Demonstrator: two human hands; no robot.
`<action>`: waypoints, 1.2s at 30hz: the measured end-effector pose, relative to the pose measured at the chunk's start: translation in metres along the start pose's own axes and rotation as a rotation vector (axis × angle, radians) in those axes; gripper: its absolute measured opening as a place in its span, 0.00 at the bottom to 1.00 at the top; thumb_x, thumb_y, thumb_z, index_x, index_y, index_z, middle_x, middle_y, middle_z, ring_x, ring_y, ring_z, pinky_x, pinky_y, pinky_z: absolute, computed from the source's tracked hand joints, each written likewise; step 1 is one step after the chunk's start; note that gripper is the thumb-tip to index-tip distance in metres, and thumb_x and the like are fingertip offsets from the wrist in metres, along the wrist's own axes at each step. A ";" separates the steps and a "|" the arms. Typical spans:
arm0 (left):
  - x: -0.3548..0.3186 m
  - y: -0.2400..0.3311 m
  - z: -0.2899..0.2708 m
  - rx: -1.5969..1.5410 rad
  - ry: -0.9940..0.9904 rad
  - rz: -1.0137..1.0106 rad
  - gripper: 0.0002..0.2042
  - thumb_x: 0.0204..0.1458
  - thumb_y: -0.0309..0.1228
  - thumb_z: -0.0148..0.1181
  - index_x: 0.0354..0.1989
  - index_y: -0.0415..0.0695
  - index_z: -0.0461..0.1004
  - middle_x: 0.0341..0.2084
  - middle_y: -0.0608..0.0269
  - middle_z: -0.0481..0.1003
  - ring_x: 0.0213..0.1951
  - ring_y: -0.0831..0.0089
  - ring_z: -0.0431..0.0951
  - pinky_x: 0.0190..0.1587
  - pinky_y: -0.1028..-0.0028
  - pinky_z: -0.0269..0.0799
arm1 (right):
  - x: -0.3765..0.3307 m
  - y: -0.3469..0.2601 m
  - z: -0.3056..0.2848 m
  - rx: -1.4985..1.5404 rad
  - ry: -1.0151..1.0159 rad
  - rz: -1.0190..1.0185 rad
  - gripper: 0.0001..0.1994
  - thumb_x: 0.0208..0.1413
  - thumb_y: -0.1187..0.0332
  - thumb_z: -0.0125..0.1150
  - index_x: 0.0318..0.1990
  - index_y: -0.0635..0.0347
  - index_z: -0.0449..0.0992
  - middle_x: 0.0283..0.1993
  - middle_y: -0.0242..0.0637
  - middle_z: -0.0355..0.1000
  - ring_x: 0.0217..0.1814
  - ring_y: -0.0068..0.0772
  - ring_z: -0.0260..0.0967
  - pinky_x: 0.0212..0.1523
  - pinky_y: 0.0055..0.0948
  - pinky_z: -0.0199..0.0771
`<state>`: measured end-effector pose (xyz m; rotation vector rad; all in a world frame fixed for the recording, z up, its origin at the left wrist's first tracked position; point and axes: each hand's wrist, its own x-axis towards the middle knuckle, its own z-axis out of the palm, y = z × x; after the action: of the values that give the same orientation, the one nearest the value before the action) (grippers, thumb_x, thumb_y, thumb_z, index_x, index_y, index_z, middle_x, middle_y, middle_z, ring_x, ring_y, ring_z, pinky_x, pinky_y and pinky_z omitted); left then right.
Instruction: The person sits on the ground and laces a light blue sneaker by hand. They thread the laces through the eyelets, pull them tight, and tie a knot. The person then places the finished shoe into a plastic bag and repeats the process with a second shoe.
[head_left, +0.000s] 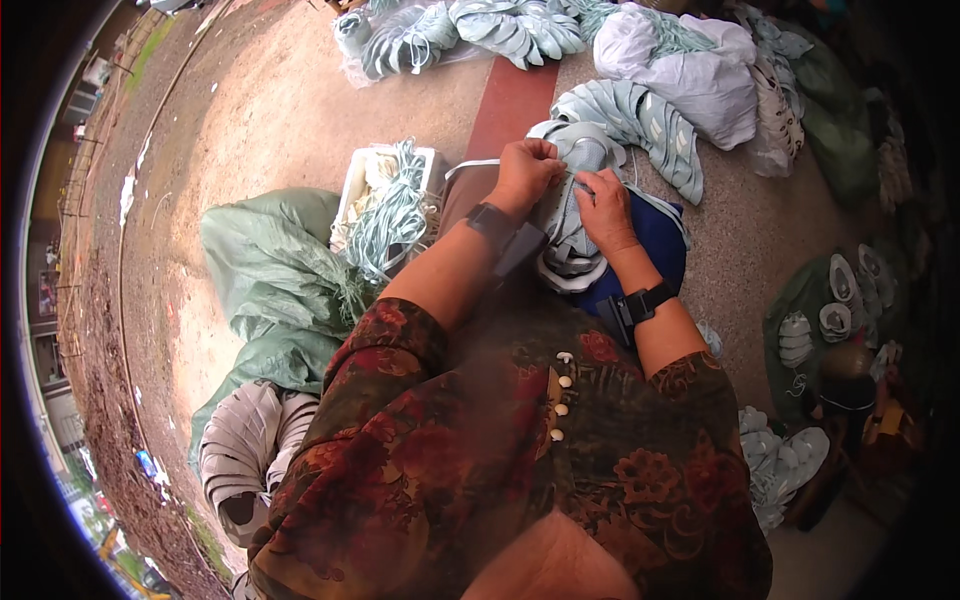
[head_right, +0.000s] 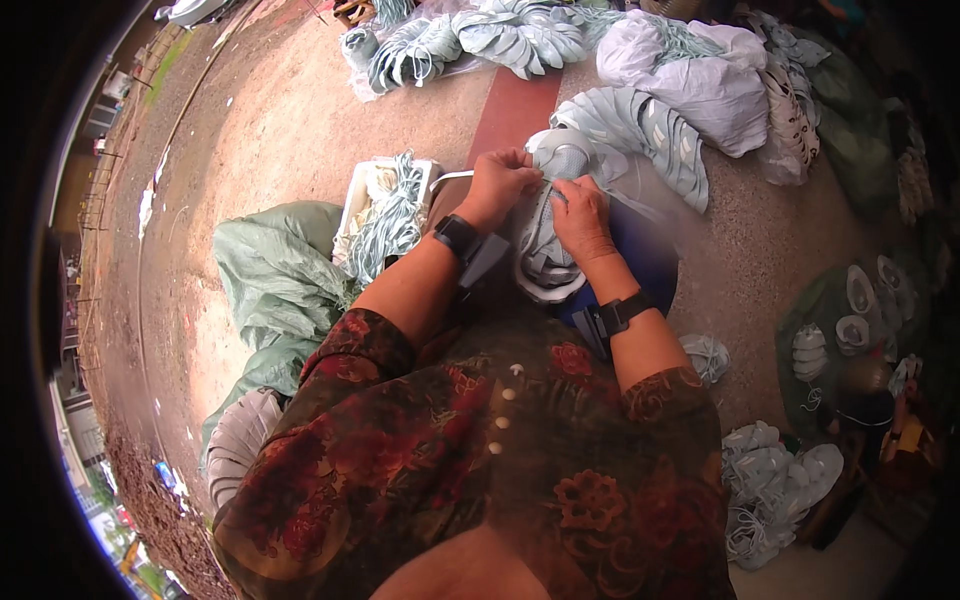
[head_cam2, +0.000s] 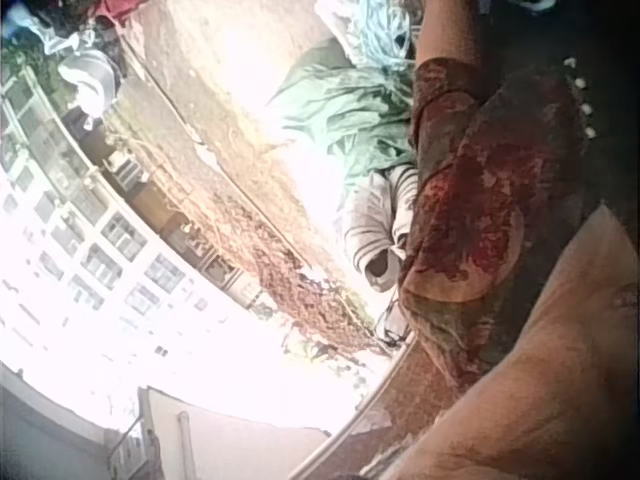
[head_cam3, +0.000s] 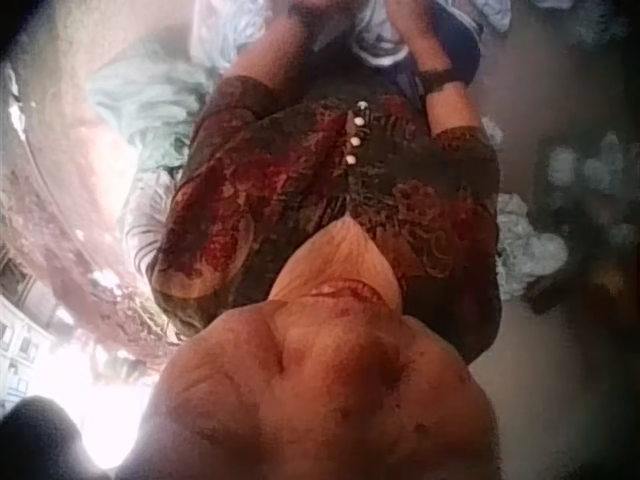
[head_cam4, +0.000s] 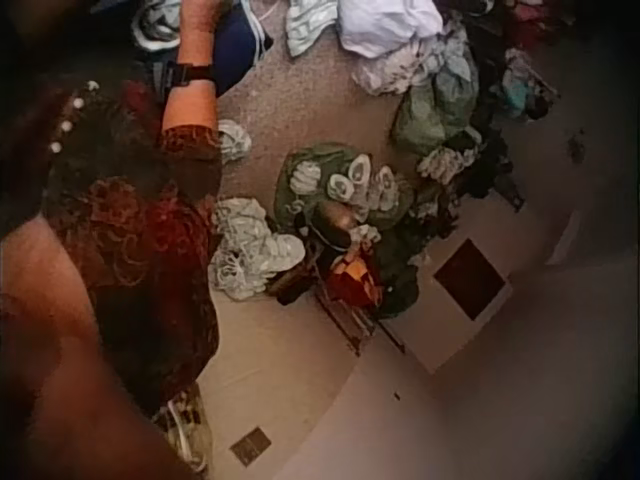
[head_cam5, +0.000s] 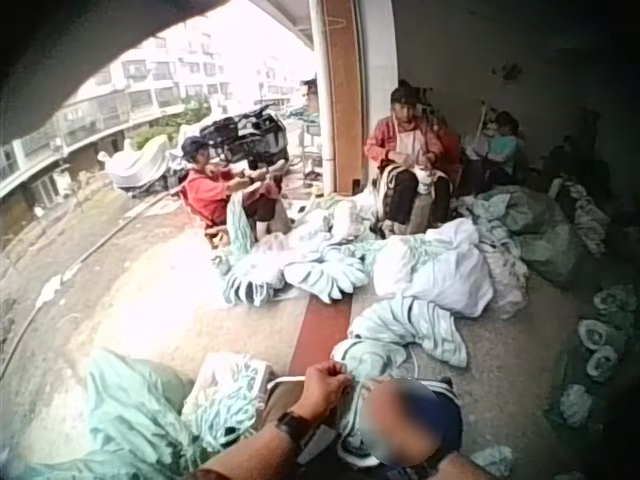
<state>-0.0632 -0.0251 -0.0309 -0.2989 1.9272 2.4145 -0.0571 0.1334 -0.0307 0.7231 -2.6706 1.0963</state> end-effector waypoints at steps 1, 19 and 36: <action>0.002 -0.001 0.002 -0.005 0.012 0.002 0.04 0.43 0.16 0.58 0.22 0.37 0.70 0.17 0.65 0.71 0.19 0.81 0.69 0.22 0.82 0.64 | 0.000 0.000 0.000 0.007 -0.005 0.012 0.10 0.43 0.74 0.58 0.37 0.63 0.74 0.34 0.45 0.68 0.38 0.47 0.67 0.40 0.36 0.67; 0.035 -0.004 0.014 1.075 -0.062 0.241 0.08 0.30 0.33 0.66 0.20 0.42 0.78 0.21 0.52 0.76 0.27 0.59 0.78 0.32 0.66 0.72 | 0.004 -0.008 0.000 -0.097 0.043 -0.039 0.07 0.42 0.77 0.52 0.32 0.64 0.73 0.30 0.48 0.67 0.36 0.52 0.66 0.38 0.42 0.66; -0.001 0.015 0.016 1.284 -0.322 0.203 0.12 0.38 0.35 0.56 0.20 0.37 0.75 0.20 0.43 0.73 0.28 0.51 0.76 0.32 0.60 0.70 | 0.010 0.003 0.011 -0.127 0.051 -0.057 0.03 0.45 0.74 0.50 0.27 0.61 0.70 0.27 0.48 0.66 0.32 0.55 0.65 0.33 0.47 0.64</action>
<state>-0.0663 -0.0125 -0.0125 0.3270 2.8397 0.7617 -0.0672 0.1239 -0.0375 0.7331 -2.6313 0.9094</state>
